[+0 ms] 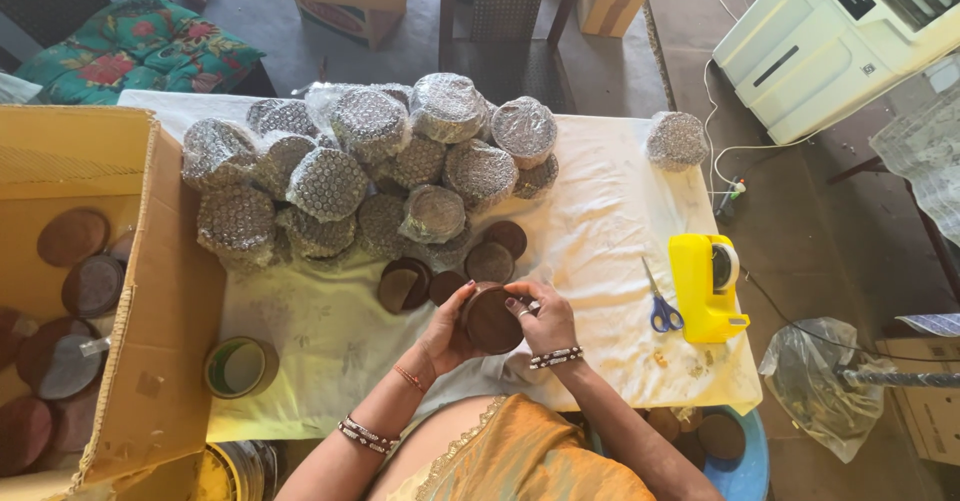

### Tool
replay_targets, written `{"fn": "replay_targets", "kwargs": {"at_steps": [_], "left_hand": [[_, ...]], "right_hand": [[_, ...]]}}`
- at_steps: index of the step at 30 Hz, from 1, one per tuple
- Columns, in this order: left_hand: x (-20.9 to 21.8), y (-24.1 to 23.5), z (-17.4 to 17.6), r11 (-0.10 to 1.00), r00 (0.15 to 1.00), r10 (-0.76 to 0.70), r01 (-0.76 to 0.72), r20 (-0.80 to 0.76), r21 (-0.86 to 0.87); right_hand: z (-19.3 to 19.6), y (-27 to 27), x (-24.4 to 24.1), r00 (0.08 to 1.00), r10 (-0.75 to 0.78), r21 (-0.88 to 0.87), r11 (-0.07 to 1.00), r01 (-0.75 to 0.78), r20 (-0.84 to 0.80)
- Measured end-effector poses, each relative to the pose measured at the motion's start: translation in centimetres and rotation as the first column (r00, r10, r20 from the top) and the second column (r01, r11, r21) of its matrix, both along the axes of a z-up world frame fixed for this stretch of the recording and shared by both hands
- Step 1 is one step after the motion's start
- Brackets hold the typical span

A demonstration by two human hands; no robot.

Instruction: The person wipes small brown bowls with a white cloth and then wraps them individually in bubble wrap. The wrapped bowls are placed on a table alongside other already wrapped items. The person handles the bowls and bubble wrap by hand throughout the process.

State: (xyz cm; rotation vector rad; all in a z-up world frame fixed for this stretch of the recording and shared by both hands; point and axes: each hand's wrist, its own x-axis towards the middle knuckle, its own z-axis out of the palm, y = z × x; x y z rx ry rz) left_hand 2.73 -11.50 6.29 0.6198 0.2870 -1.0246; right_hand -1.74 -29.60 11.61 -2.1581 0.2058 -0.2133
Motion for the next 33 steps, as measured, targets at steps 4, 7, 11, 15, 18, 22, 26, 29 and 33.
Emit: {"fn": "replay_targets", "kwargs": {"at_steps": [4, 7, 11, 15, 18, 22, 26, 29, 33], "left_hand": [[-0.3, 0.3, 1.1, 0.999, 0.999, -0.037, 0.037, 0.001, 0.037], [-0.4, 0.7, -1.6, 0.998, 0.998, -0.033, 0.036, -0.047, 0.056], [-0.3, 2.3, -3.6, 0.979, 0.998, 0.045, -0.035, -0.047, 0.199], [0.2, 5.5, -6.2, 0.923, 0.954, 0.283, -0.243, -0.096, 0.298], [0.8, 8.4, -8.6, 0.884, 0.897, 0.436, -0.411, -0.078, 0.222], [0.9, 9.8, -8.9, 0.857, 0.875, 0.477, -0.441, -0.086, 0.267], [0.7, 9.4, -10.7, 0.856, 0.873, 0.478, -0.438, -0.095, 0.276], [0.7, 9.0, -11.1, 0.85, 0.874, 0.479, -0.436, -0.085, 0.296], [0.5, 9.4, -10.2, 0.827, 0.879, 0.474, -0.422, -0.057, 0.373]], "right_hand": [[-1.7, 0.6, -0.1, 0.999, -0.032, -0.049, 0.998, 0.032, 0.012], [-3.5, 0.3, 0.1, 0.998, -0.036, -0.011, 0.999, 0.035, -0.044], [-7.4, -2.7, 0.6, 0.995, -0.066, 0.218, 0.973, 0.08, -0.07], [-11.6, -8.7, 1.4, 0.958, -0.275, 0.171, 0.943, 0.286, -0.086], [-10.4, -10.7, 1.4, 0.892, -0.408, -0.059, 0.912, 0.405, -0.196], [-11.6, -10.8, 1.5, 0.955, -0.287, -0.465, 0.838, 0.287, 0.073], [-11.6, -5.4, 1.1, 0.99, 0.053, -0.434, 0.901, 0.01, 0.134], [-10.7, -0.7, 0.4, 0.949, 0.306, -0.471, 0.85, -0.235, 0.079], [-10.4, 1.8, -0.5, 0.89, 0.455, -0.591, 0.726, -0.351, 0.031]]}}
